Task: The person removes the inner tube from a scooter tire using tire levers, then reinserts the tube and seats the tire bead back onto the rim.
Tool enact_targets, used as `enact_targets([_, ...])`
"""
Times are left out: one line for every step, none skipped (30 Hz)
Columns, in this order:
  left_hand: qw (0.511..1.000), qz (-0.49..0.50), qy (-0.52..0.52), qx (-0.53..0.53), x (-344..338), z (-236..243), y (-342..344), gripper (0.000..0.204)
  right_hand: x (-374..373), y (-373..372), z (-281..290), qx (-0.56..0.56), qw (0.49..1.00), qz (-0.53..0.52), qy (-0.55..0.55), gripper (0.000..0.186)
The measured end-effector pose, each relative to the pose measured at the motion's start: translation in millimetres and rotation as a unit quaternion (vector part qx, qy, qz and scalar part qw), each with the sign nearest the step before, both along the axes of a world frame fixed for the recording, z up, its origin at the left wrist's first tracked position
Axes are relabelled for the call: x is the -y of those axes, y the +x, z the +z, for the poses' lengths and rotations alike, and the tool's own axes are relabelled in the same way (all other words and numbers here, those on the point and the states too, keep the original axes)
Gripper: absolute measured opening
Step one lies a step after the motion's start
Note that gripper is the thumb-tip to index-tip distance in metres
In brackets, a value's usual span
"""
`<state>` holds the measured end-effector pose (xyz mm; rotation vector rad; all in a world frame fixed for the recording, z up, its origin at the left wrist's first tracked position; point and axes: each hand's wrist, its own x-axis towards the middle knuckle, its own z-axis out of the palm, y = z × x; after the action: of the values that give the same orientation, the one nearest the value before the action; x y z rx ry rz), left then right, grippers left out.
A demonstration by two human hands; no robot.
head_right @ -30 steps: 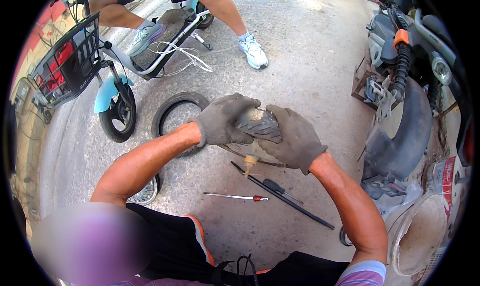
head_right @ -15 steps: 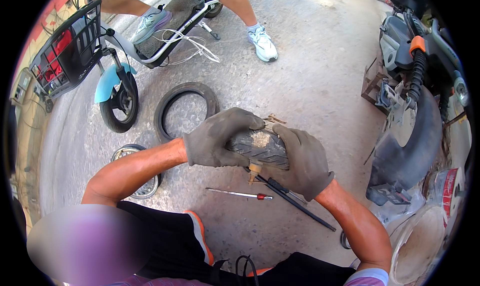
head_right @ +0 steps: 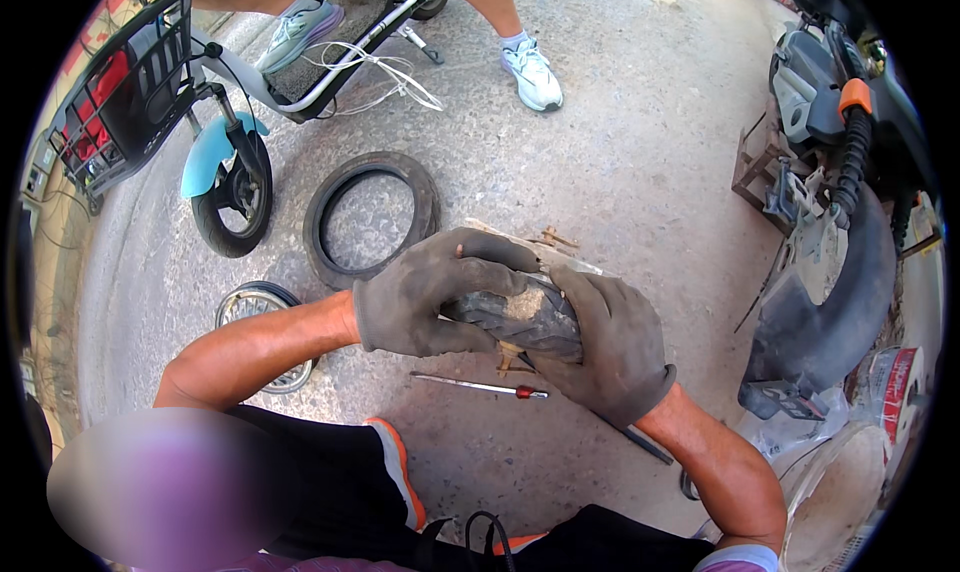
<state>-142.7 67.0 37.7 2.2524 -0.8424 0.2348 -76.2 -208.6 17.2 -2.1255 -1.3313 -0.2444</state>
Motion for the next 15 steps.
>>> enact_targets([1.000,-0.003,0.000,0.001,-0.4,0.5,0.7,0.071,0.3,1.5,-0.4,-0.004,1.000,0.000,-0.004,0.084])
enact_targets([1.000,-0.005,-0.001,0.003,-0.9,1.1,1.9,0.071,0.4,3.0,-0.6,-0.007,1.000,0.001,-0.008,0.084])
enact_targets([1.000,-0.016,0.008,0.019,-1.2,1.4,3.9,0.071,0.2,4.4,-1.4,-0.006,1.000,0.000,-0.005,0.084])
enact_targets([0.999,-0.026,0.016,0.035,-1.5,1.6,6.4,0.071,-0.1,5.7,-2.8,-0.004,1.000,0.000,-0.001,0.083])
enact_targets([0.998,-0.038,0.025,0.052,-1.7,1.7,8.4,0.072,-0.4,7.1,-3.7,-0.003,1.000,-0.001,0.003,0.083])
enact_targets([0.999,-0.033,0.014,0.040,-1.8,0.1,9.4,0.075,-0.7,8.0,-4.0,-0.003,1.000,-0.003,0.004,0.083])
enact_targets([0.999,-0.028,0.003,0.027,-2.0,-2.7,10.2,0.077,-1.1,8.7,-4.2,-0.003,1.000,-0.006,0.006,0.083])
enact_targets([1.000,-0.023,-0.009,0.015,-0.8,-1.7,10.6,0.080,-1.4,9.1,-4.1,-0.003,1.000,-0.008,0.008,0.083])
enact_targets([1.000,0.004,-0.014,-0.005,0.5,0.2,9.4,0.084,-1.4,8.7,-3.7,-0.003,1.000,-0.011,0.005,0.083])
enact_targets([0.999,0.030,-0.019,-0.025,2.3,3.5,7.1,0.089,-1.2,7.8,-3.2,-0.002,1.000,-0.014,0.002,0.083])
enact_targets([0.997,0.058,-0.025,-0.047,3.3,5.4,5.4,0.093,-1.3,6.7,-3.2,-0.003,1.000,-0.016,-0.001,0.084])
enact_targets([0.997,0.056,-0.014,-0.040,2.4,4.3,5.7,0.096,-2.1,6.6,-2.4,-0.005,1.000,-0.015,-0.001,0.084])
enact_targets([0.998,0.055,-0.003,-0.034,0.9,2.7,6.5,0.100,-3.0,7.1,-1.2,-0.007,1.000,-0.013,0.000,0.084])
enact_targets([0.998,0.054,0.008,-0.028,0.0,1.9,6.9,0.103,-3.7,7.5,-0.6,-0.008,1.000,-0.012,0.000,0.085])
enact_targets([0.998,0.057,0.017,-0.037,0.1,2.4,6.5,0.103,-3.6,7.6,-1.0,-0.010,1.000,-0.012,-0.002,0.085])
